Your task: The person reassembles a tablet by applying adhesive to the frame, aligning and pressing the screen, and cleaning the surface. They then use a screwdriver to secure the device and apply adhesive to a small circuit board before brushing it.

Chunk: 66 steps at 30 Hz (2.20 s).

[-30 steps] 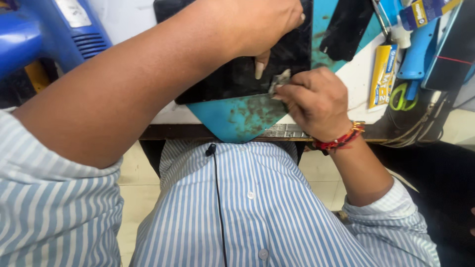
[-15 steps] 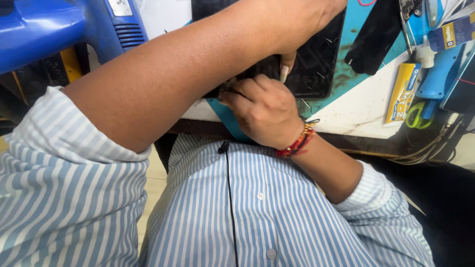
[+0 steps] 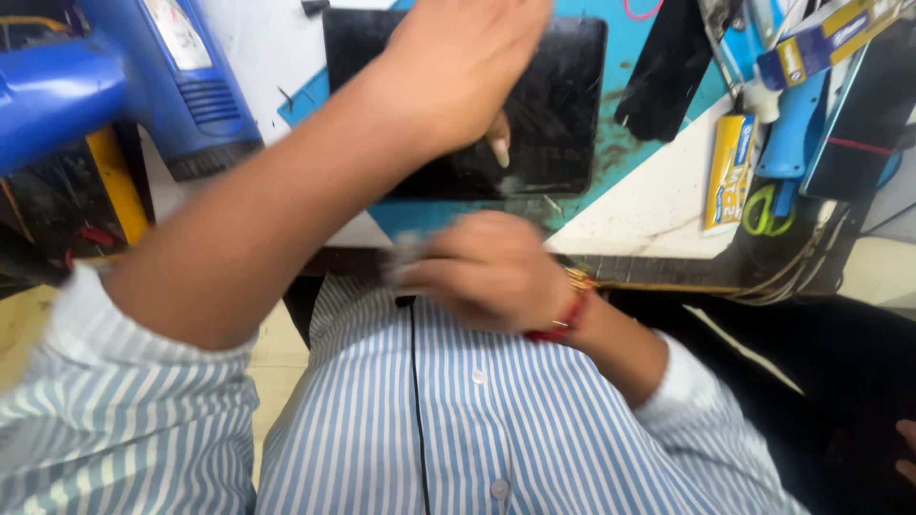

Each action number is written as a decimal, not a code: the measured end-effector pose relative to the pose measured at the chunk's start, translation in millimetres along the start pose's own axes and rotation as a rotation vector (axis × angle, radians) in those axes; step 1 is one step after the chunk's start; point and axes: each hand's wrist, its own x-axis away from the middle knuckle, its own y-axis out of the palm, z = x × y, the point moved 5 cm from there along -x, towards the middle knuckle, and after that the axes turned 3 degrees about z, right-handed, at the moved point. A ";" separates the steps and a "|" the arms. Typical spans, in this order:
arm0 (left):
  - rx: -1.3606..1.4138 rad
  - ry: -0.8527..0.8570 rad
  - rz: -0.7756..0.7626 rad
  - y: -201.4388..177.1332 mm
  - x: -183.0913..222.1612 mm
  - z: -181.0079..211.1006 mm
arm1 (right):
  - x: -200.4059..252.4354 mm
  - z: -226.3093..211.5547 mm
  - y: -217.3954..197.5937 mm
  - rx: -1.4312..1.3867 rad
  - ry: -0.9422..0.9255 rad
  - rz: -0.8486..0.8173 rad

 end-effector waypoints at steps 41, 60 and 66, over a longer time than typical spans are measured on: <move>-0.093 -0.160 -0.018 37.9 57.7 84.3 | 1.2 100.0 -112.0 0.621 0.578 0.377; -0.058 -0.171 0.013 50.2 60.8 84.4 | -9.6 101.2 -110.7 0.769 0.601 0.290; -0.036 -0.167 0.045 56.1 64.7 85.0 | -31.6 105.5 -97.7 0.747 0.555 0.224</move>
